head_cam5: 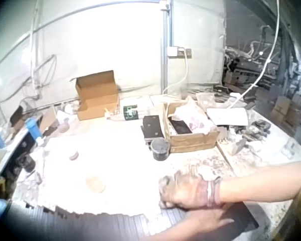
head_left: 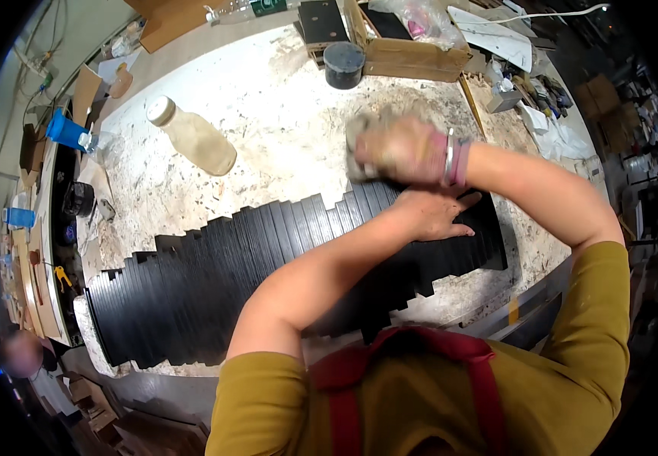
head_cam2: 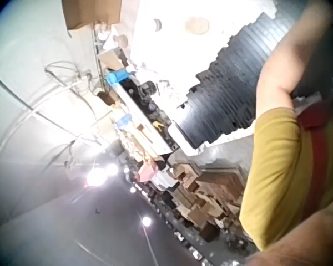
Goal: The person wipes a series of black wooden slats with a cloth, applying a liquid from a bottle onto the cloth, and then arranges and stacks the cleaned pieces on the workbench.
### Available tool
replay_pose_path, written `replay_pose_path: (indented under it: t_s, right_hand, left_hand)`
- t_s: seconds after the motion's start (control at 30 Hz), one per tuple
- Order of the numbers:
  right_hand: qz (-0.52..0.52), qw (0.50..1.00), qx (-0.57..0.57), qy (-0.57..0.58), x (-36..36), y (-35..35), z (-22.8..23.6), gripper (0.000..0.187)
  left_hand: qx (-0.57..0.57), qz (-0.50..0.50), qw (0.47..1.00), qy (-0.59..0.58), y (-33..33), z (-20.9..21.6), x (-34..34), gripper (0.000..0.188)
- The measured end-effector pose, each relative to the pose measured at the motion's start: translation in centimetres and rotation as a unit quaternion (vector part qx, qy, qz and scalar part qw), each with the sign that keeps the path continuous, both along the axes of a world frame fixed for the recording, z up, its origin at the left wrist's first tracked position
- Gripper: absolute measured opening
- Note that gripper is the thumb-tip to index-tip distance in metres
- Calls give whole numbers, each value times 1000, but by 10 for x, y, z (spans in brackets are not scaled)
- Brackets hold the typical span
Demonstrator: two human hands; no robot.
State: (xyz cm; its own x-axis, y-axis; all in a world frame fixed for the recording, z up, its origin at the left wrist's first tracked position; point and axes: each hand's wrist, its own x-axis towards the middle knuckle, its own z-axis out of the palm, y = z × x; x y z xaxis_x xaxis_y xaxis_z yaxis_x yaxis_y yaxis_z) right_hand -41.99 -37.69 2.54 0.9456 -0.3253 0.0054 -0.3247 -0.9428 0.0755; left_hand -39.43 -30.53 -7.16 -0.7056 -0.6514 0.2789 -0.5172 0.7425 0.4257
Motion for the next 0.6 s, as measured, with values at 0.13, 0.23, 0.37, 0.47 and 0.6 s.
replay_pose_path:
  t_s: [0.13,0.23,0.37,0.47,0.6]
  right_hand:
    - [-22,996,-67,-61,12,-22,-32,20]
    - [-38,995,32,-83,11,-60,-38,18]
    - [-18,996,60,-59,-9,-19,-11,15]
    - [-2,997,11,-74,-8,-17,-34,16]
    - [-23,996,-9,-85,10,-62,-43,14]
  left_hand:
    - [69,-31,997,24,-3,5,-8,70]
    - [-83,-35,996,25,-10,12,-7,69]
    - [-48,-17,999,18,-4,12,0,68]
    - [94,-44,994,16,-3,14,-7,70]
    - [-55,-44,996,46,-7,12,-9,69]
